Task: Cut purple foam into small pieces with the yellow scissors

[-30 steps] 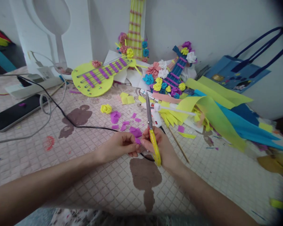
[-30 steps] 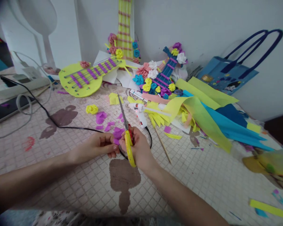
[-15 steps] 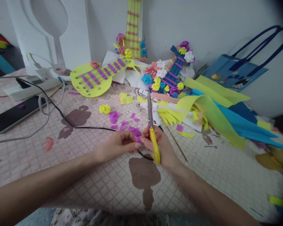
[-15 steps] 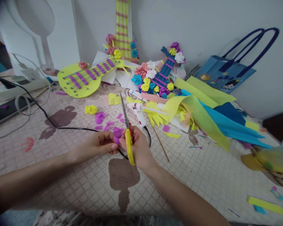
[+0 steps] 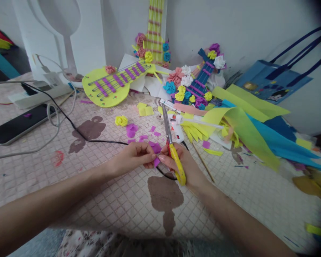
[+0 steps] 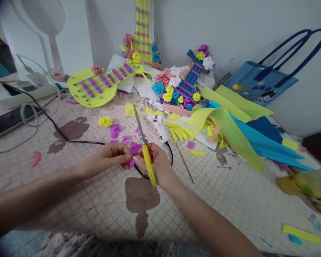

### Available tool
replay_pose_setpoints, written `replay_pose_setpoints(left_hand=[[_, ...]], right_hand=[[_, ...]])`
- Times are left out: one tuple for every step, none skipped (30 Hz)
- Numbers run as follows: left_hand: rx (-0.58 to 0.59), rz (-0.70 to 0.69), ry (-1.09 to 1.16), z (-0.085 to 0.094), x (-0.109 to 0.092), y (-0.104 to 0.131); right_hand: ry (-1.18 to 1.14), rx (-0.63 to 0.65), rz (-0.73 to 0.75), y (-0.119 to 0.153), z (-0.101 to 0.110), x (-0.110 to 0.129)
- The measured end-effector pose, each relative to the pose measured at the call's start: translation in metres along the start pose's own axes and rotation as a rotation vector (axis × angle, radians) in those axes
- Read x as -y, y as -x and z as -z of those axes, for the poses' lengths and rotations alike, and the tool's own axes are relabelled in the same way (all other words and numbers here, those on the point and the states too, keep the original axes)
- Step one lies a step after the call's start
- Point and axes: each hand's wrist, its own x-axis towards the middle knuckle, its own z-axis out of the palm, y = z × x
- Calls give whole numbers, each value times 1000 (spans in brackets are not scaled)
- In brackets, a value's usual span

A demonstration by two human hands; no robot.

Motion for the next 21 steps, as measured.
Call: replay_pose_setpoints(left_hand=[[7,2,-16,0,0,0],[12,5,-28,-1,-1,1],[14,9,-38,-1,-1,1],[13,14,-45,-1,-1,2],[13,19,-51,-1,-2,2],[9,20,-53,-1,-2,2],[7,22,-55,-1,-2,2],[7,24,-58,-1,-2,2],[9,24,-61,-1,-1,2],[10,23,-66,-1,-1,2],[9,20,-73,-1,-1,2],[7,18,-76,-1,0,2],[6,15,-73,-2,0,2],[3,10,-64,-2,0,2],[1,6,-55,-3,0,2],[0,2,-49,-4,0,2],[-1,-2,-46,-5,-1,2],[-5,-2,-45,-5,-2,2],[-12,4,-44,-6,-2,2],[-16,17,-41,-6,-2,2],[-17,38,-32,-6,-2,2]], right_hand=[[-7,11,-6,0,0,-1],[-11,21,-14,0,0,-1],[-13,26,-18,0,0,-1],[-15,27,-15,-1,0,-2],[-14,27,-12,-1,0,-1],[-11,29,-8,-1,0,-1],[-6,34,-7,-1,0,-1],[1,42,-8,-1,0,-1],[10,49,-12,-1,1,-1],[20,57,-20,-2,1,-1],[28,63,-26,-2,2,-1],[33,65,-28,-2,2,-1],[37,62,-30,-2,2,-2],[42,56,-30,-2,1,-2],[45,51,-30,-2,1,-2],[46,46,-30,-3,0,-3],[47,38,-29,-3,-1,-2],[47,26,-28,-3,-2,-2],[44,15,-27,-3,-3,-2],[43,5,-24,-4,-3,-2],[44,-7,-18,-4,-3,-2]])
